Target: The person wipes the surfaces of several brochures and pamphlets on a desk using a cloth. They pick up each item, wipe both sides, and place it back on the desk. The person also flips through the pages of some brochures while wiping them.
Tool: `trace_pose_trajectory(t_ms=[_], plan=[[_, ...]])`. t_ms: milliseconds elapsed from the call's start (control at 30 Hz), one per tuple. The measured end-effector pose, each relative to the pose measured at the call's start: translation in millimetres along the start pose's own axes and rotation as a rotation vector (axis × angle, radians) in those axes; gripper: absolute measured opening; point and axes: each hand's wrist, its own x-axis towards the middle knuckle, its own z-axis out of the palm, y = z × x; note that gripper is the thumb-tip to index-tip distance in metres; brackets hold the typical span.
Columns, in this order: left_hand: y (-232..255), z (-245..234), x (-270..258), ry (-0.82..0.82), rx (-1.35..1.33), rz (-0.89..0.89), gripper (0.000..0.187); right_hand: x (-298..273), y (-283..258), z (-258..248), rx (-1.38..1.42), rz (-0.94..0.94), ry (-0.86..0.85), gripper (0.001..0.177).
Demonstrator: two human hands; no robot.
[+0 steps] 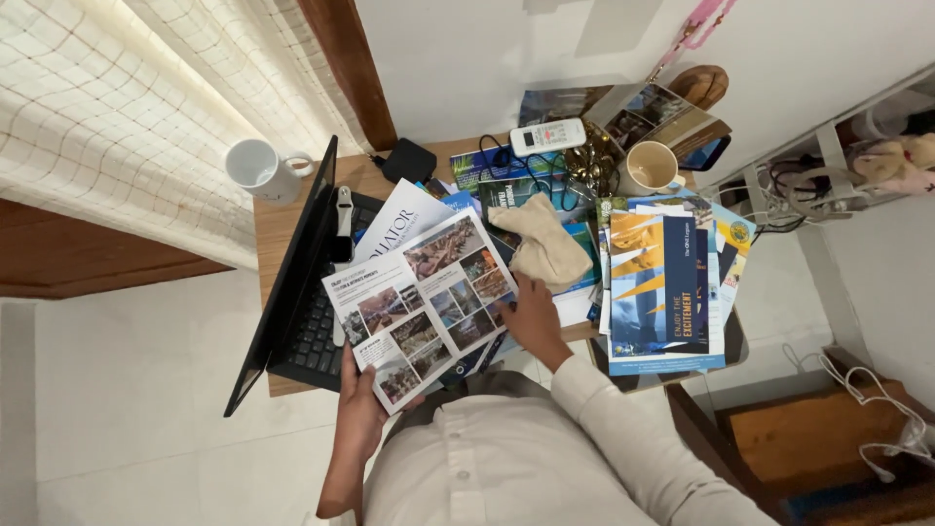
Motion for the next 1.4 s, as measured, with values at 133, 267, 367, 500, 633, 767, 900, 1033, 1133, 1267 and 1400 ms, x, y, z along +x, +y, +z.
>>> trace_pose_trajectory(t_ms=[133,267,367,500,633,767,900,1033,1133,1267,1400], plan=[[5.4,6.2,-6.4,0.000,0.002,-0.012,0.066,-5.0,-11.9,-25.9,0.446,0.081,-0.050,0.022],[14.3,18.3,-20.0,0.005,-0.009,-0.047,0.068,-15.0,-21.2,-37.7,0.392,0.138,-0.013,0.020],[12.2,15.9,-16.6,0.026,0.003,-0.040,0.069,-25.1,-24.5,-35.6,0.350,0.089,-0.040,0.016],[7.2,12.0,-4.6,0.022,0.140,-0.011,0.073,-46.9,-39.7,-42.6,0.361,-0.176,-0.139,0.017],[1.9,14.4,3.0,-0.036,0.089,-0.003,0.076,-70.8,-69.4,-45.4,0.315,-0.317,-0.270,0.017],[0.3,17.8,4.3,-0.118,0.308,0.091,0.083,-86.6,-95.8,-37.6,0.308,-0.785,-0.355,0.029],[-20.0,12.7,28.3,-0.090,0.307,0.161,0.065,-77.3,-100.0,-2.1,0.270,-1.014,-0.194,0.054],[-30.2,18.8,31.6,-0.042,-0.026,-0.007,0.058,-58.3,-108.9,21.7,0.092,-1.011,-0.007,0.060],[-35.4,20.4,28.8,-0.261,-0.285,-0.144,0.037,-53.4,-124.4,26.4,0.009,-1.094,0.038,0.046],[-35.9,15.0,32.6,-0.363,-0.280,-0.197,0.048,-52.1,-133.6,26.0,-0.128,-1.145,0.072,0.059],[-17.5,20.1,17.3,-0.312,-0.268,-0.271,0.051,-50.7,-145.8,16.3,-0.197,-1.144,0.094,0.067]])
